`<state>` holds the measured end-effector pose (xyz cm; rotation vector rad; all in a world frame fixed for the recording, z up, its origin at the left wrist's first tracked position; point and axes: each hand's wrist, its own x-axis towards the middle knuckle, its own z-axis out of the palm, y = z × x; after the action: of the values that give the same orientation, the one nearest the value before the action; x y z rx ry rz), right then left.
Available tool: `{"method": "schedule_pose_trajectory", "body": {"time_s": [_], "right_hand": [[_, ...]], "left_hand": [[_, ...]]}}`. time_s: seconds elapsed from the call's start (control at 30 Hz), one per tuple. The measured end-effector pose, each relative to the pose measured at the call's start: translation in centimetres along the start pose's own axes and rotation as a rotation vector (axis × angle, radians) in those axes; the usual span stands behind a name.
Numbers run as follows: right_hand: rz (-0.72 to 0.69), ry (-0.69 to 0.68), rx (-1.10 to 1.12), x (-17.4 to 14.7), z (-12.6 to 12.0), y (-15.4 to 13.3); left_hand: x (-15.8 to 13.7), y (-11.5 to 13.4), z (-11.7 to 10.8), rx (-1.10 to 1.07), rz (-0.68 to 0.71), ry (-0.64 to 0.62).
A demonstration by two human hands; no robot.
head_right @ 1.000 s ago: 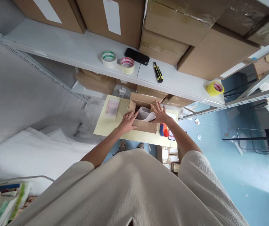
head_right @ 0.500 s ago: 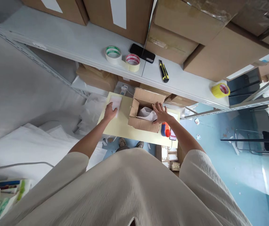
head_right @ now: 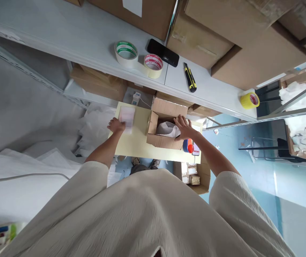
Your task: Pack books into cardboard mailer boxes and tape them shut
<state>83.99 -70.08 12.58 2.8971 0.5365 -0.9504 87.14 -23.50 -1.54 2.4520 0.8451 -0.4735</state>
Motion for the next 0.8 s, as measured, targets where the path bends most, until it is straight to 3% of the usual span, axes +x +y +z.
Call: {"method": "schedule_pose_trajectory", "body": {"time_s": [0.3, 0.5, 0.63, 0.73, 0.8], "right_hand": [[-0.024, 0.021, 0.011, 0.2, 0.4, 0.4], [-0.060, 0.050, 0.024, 1.0, 1.1, 1.1], [-0.084, 0.070, 0.053, 1.5, 1.4, 1.4], [-0.094, 0.082, 0.077, 1.8, 1.5, 1.6], [-0.113, 0.095, 0.094, 2.0, 1.6, 1.6]], "left_hand": [[-1.2, -0.3, 0.1, -0.003, 0.105, -0.023], [-3.4, 0.2, -2.4, -0.170, 0.113, -0.063], [-5.2, 1.1, -5.4, -0.479, 0.272, -0.072], [-7.2, 2.4, -7.6, -0.712, 0.461, -0.166], [-8.9, 3.9, -8.6, -0.727, 0.598, -0.249]]}}
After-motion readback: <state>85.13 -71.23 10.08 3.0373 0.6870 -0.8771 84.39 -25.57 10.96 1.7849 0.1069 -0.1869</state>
